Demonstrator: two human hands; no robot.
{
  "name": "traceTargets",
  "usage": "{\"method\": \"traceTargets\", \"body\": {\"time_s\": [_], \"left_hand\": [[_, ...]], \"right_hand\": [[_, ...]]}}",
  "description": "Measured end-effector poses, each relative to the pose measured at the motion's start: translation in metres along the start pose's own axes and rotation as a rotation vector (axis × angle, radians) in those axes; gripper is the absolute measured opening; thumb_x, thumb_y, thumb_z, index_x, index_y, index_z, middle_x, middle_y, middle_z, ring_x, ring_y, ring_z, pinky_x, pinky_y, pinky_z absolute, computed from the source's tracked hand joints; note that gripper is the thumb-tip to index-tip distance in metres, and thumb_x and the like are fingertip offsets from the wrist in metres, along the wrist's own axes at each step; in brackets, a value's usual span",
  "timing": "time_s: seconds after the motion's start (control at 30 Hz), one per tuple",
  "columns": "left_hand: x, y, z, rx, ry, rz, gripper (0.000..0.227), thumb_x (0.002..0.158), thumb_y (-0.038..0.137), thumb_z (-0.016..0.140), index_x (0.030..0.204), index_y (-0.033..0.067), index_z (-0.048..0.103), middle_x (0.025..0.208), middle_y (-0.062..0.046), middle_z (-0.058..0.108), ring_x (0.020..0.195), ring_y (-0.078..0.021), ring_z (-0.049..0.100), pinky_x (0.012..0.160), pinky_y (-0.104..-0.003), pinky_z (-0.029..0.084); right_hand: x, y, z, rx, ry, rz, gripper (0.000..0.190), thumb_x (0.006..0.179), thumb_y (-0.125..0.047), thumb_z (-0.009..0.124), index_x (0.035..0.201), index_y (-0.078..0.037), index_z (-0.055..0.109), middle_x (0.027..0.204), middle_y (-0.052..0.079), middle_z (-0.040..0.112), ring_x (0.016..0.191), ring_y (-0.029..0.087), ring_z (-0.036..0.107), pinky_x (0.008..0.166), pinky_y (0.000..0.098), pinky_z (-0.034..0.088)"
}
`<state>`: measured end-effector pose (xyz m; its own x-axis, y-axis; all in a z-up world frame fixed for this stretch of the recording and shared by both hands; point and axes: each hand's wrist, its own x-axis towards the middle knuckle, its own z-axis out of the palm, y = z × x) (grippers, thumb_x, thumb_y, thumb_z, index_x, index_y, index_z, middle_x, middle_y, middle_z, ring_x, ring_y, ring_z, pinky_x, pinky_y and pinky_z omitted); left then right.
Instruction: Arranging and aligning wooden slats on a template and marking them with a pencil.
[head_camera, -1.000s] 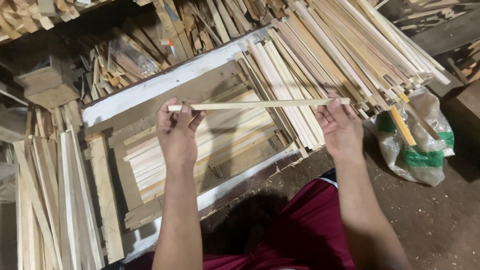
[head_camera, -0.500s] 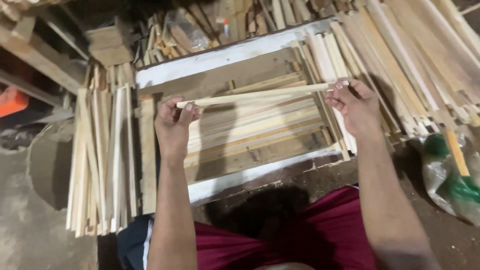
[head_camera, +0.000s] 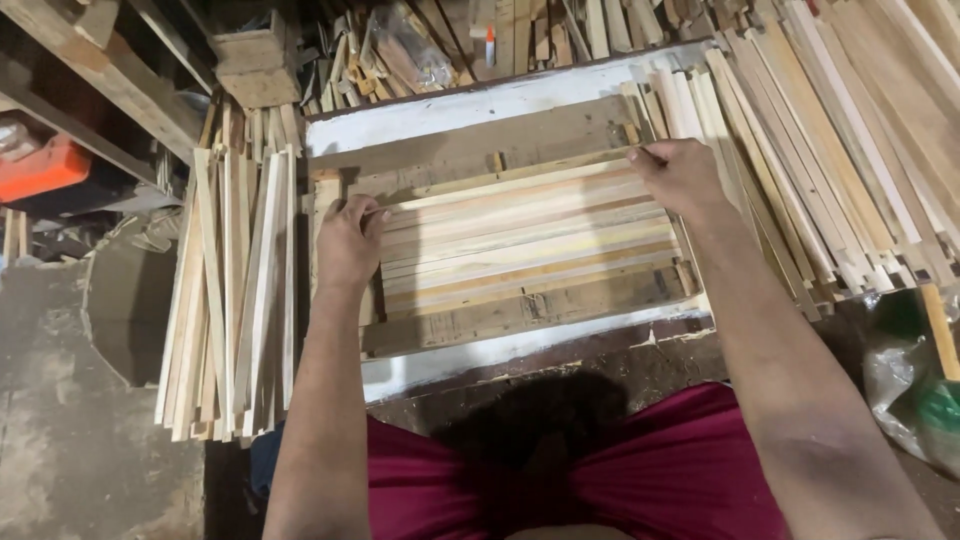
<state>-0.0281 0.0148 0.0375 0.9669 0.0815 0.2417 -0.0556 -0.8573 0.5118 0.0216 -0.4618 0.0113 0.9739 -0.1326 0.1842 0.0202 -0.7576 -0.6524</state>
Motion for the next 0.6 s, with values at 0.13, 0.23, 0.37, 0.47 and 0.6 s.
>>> {"method": "traceTargets", "body": {"time_s": [0.13, 0.23, 0.37, 0.47, 0.6], "left_hand": [[0.006, -0.002, 0.006, 0.049, 0.014, 0.04, 0.021, 0.1, 0.036, 0.071, 0.107, 0.0163, 0.067, 0.097, -0.007, 0.062, 0.093, -0.0301, 0.071, 0.082, -0.041, 0.06], [0.01, 0.002, 0.001, 0.036, -0.05, -0.008, 0.021, 0.102, 0.032, 0.068, 0.112, 0.0142, 0.067, 0.1, -0.012, 0.063, 0.097, -0.0316, 0.071, 0.087, -0.042, 0.06], [0.014, -0.001, 0.004, 0.058, -0.048, -0.01, 0.018, 0.1, 0.031, 0.07, 0.11, 0.0155, 0.069, 0.099, -0.01, 0.063, 0.095, -0.0295, 0.071, 0.083, -0.04, 0.061], [0.018, -0.006, 0.011, 0.084, -0.043, 0.01, 0.017, 0.097, 0.03, 0.073, 0.107, 0.0158, 0.07, 0.097, -0.009, 0.063, 0.092, -0.0294, 0.072, 0.08, -0.039, 0.062], [0.015, 0.001, 0.006, 0.079, -0.029, 0.053, 0.014, 0.094, 0.017, 0.073, 0.107, 0.0133, 0.073, 0.095, -0.012, 0.064, 0.089, -0.0302, 0.073, 0.078, -0.036, 0.063]], "right_hand": [[0.005, -0.008, 0.002, -0.034, 0.017, 0.048, 0.031, 0.094, -0.054, 0.073, 0.107, -0.027, 0.08, 0.082, 0.004, 0.074, 0.082, 0.033, 0.073, 0.072, 0.0399, 0.055], [0.003, -0.025, -0.002, -0.093, -0.003, 0.087, 0.029, 0.094, -0.048, 0.07, 0.106, -0.023, 0.081, 0.089, 0.014, 0.075, 0.09, 0.045, 0.069, 0.074, 0.0508, 0.054], [0.003, -0.029, -0.002, -0.138, -0.012, 0.126, 0.03, 0.094, -0.049, 0.073, 0.107, -0.023, 0.081, 0.087, 0.014, 0.075, 0.084, 0.042, 0.072, 0.071, 0.0462, 0.057], [0.003, -0.031, -0.002, -0.139, 0.012, 0.187, 0.028, 0.094, -0.048, 0.076, 0.108, -0.024, 0.081, 0.082, 0.012, 0.075, 0.076, 0.037, 0.073, 0.064, 0.0413, 0.058], [0.005, -0.029, 0.004, -0.113, 0.063, 0.168, 0.036, 0.078, -0.045, 0.083, 0.101, -0.018, 0.08, 0.094, 0.011, 0.076, 0.092, 0.038, 0.072, 0.075, 0.0453, 0.058]]}}
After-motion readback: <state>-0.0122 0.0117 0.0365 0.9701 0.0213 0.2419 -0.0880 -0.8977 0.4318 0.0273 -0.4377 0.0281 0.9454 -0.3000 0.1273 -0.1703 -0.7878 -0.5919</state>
